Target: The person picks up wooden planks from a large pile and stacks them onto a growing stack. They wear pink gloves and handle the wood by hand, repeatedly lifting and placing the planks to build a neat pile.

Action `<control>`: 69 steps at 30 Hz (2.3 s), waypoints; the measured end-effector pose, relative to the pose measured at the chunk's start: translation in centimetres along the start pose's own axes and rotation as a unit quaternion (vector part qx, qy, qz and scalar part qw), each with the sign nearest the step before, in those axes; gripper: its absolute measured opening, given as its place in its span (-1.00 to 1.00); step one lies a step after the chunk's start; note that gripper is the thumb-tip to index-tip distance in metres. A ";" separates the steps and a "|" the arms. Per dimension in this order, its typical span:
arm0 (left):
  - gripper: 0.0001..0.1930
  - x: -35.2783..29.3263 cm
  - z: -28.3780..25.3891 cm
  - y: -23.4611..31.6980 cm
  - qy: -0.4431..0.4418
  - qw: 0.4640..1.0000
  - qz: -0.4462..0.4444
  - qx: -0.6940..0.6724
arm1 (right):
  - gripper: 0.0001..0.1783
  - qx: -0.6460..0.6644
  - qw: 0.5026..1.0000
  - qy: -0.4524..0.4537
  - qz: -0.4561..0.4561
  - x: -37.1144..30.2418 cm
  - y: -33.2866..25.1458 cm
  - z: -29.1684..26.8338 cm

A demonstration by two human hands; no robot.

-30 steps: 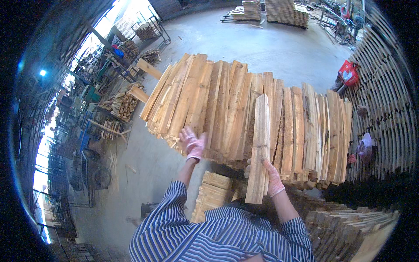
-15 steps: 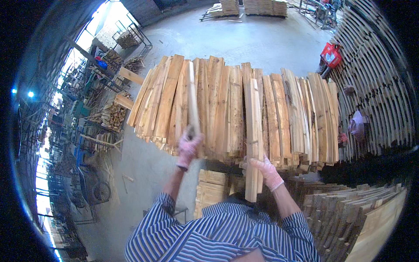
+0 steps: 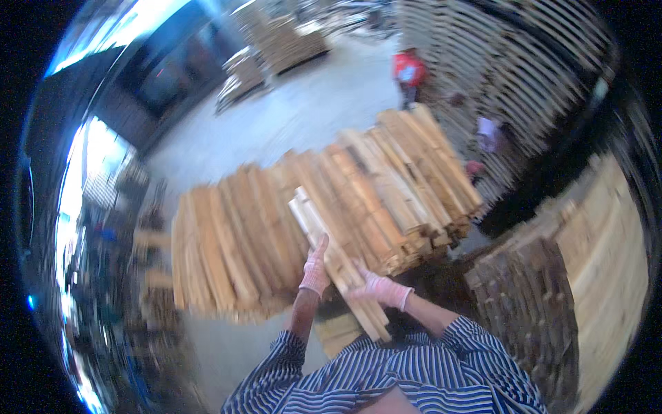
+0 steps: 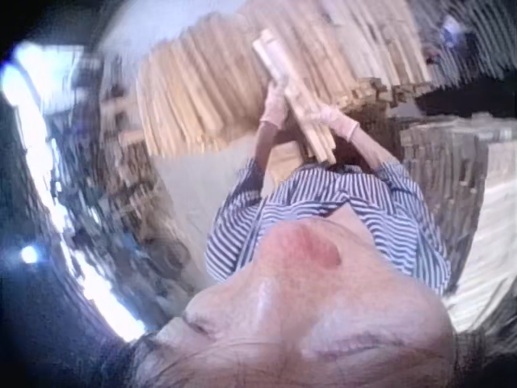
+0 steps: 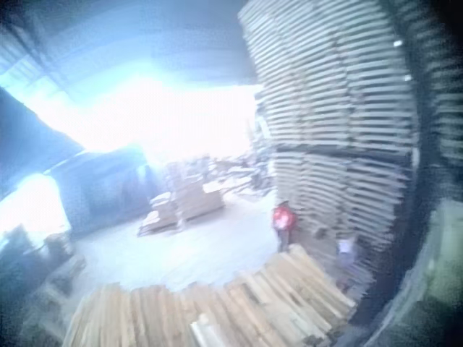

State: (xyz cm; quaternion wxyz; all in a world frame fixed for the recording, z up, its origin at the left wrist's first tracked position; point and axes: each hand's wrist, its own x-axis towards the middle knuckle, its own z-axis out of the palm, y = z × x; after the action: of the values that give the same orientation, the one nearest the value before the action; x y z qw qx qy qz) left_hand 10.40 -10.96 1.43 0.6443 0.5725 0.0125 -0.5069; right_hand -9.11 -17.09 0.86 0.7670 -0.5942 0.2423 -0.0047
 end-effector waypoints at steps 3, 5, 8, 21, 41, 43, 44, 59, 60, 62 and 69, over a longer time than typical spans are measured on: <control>-0.58 1.8 4.5 -0.2 -0.137 0.972 0.084 0.171 | 0.39 -0.227 0.966 0.115 -0.055 -4.2 -2.6 -0.7; -0.54 1.8 8.6 -0.2 -0.207 0.961 0.085 0.164 | 0.40 -0.285 0.939 0.190 -0.026 -7.4 -5.0 -1.4; -0.35 -1.6 16.2 0.8 -0.280 0.959 0.041 0.018 | 0.21 -0.226 0.905 0.353 -0.071 -13.2 -9.4 -3.1; -0.34 -28.2 46.7 -2.6 -0.685 0.709 -0.104 0.129 | -0.14 -0.171 0.628 0.744 -0.152 -48.2 -14.6 -2.2; -0.33 -46.1 59.0 -27.4 -0.710 0.622 -0.176 0.279 | -0.01 -0.237 0.538 0.795 0.151 -71.4 -4.9 -4.8; -0.29 -48.6 59.4 -28.9 -0.718 0.611 -0.192 0.272 | 0.07 -0.221 0.544 0.803 0.102 -71.1 -6.1 -4.1; -0.26 -49.4 59.6 -29.7 -0.710 0.626 -0.147 0.286 | 0.07 -0.183 0.558 0.801 0.116 -71.8 -6.0 -3.9; -0.11 -48.4 61.7 -35.8 -0.718 0.592 -0.214 0.296 | -0.16 -0.216 0.487 0.782 0.323 -80.4 0.9 -7.1; -0.11 -49.4 62.1 -35.9 -0.689 0.615 -0.234 0.302 | -0.12 -0.227 0.518 0.782 0.264 -79.7 -0.4 -6.7; -0.11 -52.1 62.9 -36.4 -0.685 0.661 -0.151 0.267 | -0.03 -0.269 0.535 0.789 0.138 -77.9 -2.5 -5.7; -0.34 -54.9 58.2 -34.5 -0.699 0.062 0.477 0.528 | -0.07 -0.199 0.434 0.871 0.120 -85.3 0.8 -4.3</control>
State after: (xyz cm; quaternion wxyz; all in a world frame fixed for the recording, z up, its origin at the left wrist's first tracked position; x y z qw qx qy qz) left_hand -72.15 -13.76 29.21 -0.0116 0.0276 -0.9909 -0.1309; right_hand -86.30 4.39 30.58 0.0042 -0.3774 0.8448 -0.3794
